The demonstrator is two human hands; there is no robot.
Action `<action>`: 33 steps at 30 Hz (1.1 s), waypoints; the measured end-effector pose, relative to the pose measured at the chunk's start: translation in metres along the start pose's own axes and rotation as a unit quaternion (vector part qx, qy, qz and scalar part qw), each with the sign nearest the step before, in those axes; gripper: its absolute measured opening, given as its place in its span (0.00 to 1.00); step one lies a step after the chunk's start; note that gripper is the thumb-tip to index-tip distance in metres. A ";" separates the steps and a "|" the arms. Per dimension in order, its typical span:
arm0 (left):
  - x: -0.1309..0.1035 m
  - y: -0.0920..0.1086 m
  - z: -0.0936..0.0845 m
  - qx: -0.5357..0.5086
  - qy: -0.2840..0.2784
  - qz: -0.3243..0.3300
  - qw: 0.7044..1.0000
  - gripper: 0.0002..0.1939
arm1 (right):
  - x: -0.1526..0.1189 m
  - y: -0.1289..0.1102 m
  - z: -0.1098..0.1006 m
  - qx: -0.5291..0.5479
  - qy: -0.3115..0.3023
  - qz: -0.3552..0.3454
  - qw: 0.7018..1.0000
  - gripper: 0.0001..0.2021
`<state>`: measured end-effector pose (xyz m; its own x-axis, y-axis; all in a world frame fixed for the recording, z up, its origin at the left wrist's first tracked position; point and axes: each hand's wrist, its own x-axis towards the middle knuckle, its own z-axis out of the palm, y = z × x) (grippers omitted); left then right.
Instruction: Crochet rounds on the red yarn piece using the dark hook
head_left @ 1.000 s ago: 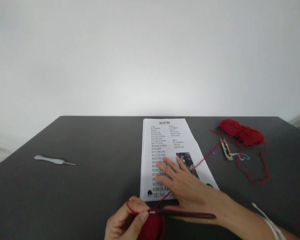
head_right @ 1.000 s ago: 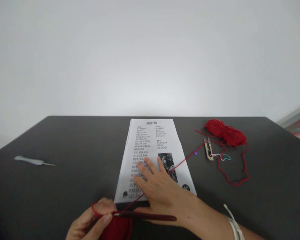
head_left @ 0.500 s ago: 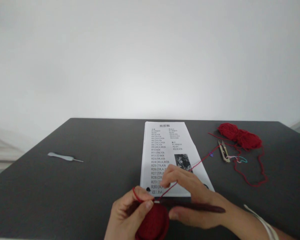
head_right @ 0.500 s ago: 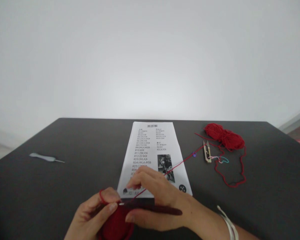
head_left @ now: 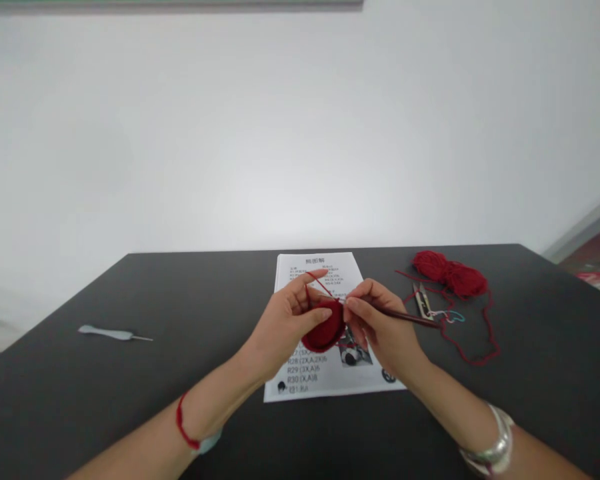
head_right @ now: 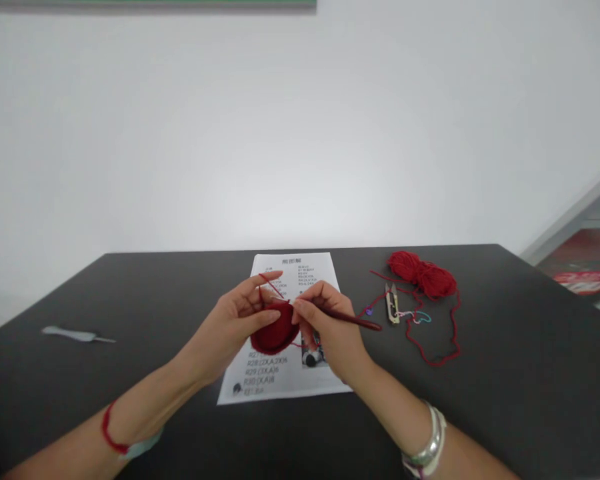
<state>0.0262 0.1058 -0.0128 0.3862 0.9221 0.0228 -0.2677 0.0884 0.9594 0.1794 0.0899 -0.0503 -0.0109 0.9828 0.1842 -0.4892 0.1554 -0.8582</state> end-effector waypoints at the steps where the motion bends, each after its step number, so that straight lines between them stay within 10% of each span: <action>1: 0.003 -0.003 -0.001 0.003 0.007 0.006 1.000 0.28 | 0.002 0.000 -0.001 0.011 0.002 0.002 1.000 0.11; 33: 0.004 -0.023 -0.016 0.008 0.042 -0.008 0.999 0.38 | 0.009 0.008 -0.007 0.030 -0.051 0.027 0.998 0.07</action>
<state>0.0195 0.1132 -0.0391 0.3141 0.9493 -0.0152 -0.2474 0.0973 0.9640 0.1820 0.1009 -0.0588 -0.1252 0.9741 0.1884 -0.5361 0.0933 -0.8390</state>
